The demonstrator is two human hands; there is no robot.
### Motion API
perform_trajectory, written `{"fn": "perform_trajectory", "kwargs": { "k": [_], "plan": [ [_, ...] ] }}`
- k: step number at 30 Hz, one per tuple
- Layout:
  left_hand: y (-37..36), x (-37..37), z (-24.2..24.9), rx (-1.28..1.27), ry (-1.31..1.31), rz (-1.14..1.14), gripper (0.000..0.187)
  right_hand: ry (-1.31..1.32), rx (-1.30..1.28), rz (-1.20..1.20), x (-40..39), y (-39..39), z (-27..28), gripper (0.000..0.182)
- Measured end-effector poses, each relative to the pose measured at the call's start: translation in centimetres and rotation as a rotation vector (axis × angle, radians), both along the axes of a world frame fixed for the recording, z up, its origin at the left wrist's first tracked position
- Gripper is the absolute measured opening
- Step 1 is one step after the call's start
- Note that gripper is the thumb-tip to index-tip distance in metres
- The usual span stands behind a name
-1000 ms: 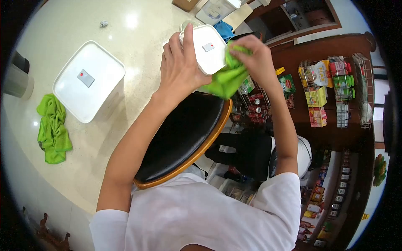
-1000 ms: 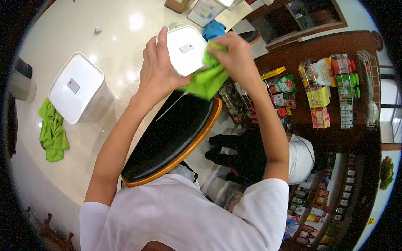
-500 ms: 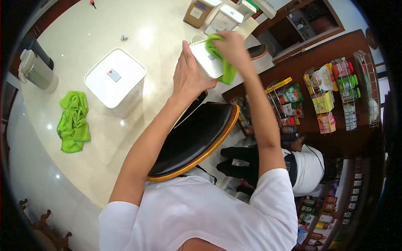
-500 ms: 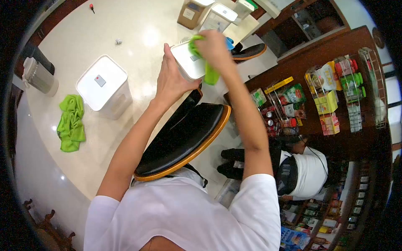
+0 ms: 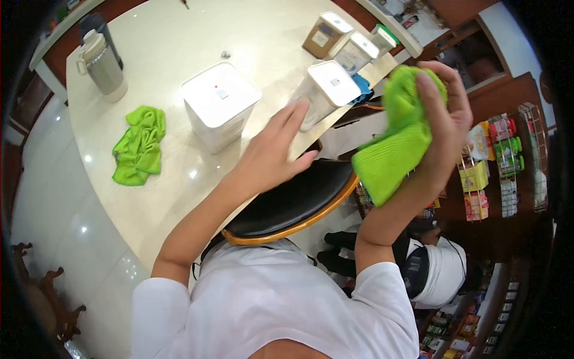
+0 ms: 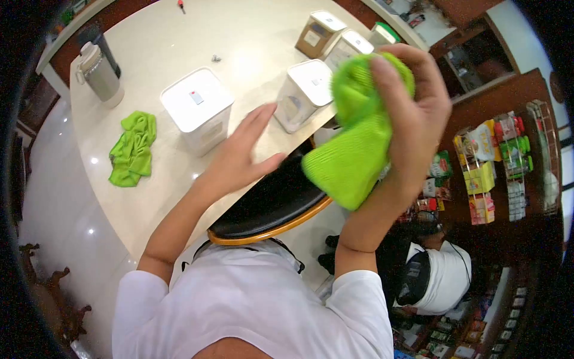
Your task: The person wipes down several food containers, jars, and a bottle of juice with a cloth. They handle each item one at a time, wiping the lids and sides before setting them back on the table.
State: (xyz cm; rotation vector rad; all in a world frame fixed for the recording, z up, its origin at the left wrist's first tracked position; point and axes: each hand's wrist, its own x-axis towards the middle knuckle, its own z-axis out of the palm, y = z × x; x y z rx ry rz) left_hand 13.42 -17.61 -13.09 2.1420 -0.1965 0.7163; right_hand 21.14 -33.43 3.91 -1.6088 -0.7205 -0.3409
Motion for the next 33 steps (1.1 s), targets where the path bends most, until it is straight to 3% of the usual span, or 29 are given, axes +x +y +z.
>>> {"fn": "perform_trajectory", "kwargs": {
  "k": [1,2,3,4,6,7,8,9,13,15,20,22,23,27,31,33],
  "plan": [
    [1.5,-3.0,0.6,0.011,0.019,0.001,0.081,-0.078,-0.062,0.008,-0.3,1.8,-1.3,0.018],
    [3.0,-4.4,0.4,-0.015,-0.251,0.204,0.06,-0.16,-0.116,0.016,0.0,4.0,-2.6,0.02],
    [4.3,-6.1,1.1,0.101,-0.237,0.537,0.072,-0.165,-0.166,0.061,1.0,6.4,-4.3,0.023],
    [6.2,-6.1,0.5,0.087,-0.177,0.645,0.093,-0.174,-0.223,0.104,2.0,8.9,-6.3,0.026],
    [8.4,-4.1,-0.8,0.159,-0.189,0.736,0.109,0.069,-0.396,0.192,2.2,13.9,-10.1,0.031],
    [8.9,-3.2,-2.0,0.151,-0.188,0.75,0.109,-0.278,-0.483,0.153,2.5,15.7,-13.9,0.033],
    [9.3,-2.1,-3.3,-0.062,-0.099,0.603,0.113,-0.635,-0.553,0.114,2.8,17.0,-16.4,0.035],
    [9.7,-1.5,-4.0,-0.276,-0.018,0.453,0.117,-0.69,-0.536,0.145,1.9,16.7,-16.1,0.031],
    [9.8,-1.7,-3.8,-0.301,0.068,0.448,0.123,-0.659,-0.697,0.274,0.4,13.3,-13.2,0.026],
    [10.0,-1.9,-3.9,-0.309,0.054,0.446,0.124,-0.541,-0.802,0.098,1.6,14.4,-12.9,0.022],
    [10.1,-1.8,-4.0,-0.316,0.053,0.479,0.127,-0.495,-0.753,0.042,0.6,20.2,-13.3,0.017],
    [10.4,-1.6,-4.7,-0.276,-0.008,0.483,0.124,-0.475,-0.668,0.299,-1.1,20.3,-13.3,0.017],
    [10.4,-1.5,-4.7,-0.265,0.001,0.501,0.123,-0.441,-0.666,0.317,-0.9,20.2,-13.3,0.018],
    [10.2,-1.7,-4.6,-0.286,0.021,0.491,0.118,-0.407,-0.913,0.072,2.6,20.8,-11.8,0.018],
    [10.5,-1.7,-5.0,-0.313,0.0,0.482,0.118,-0.56,-0.756,0.278,0.6,22.0,-12.4,0.014],
    [10.3,-1.4,-5.7,-0.258,-0.071,0.514,0.117,-0.572,-0.805,0.242,-0.1,22.1,-12.2,0.016]
  ]
}}
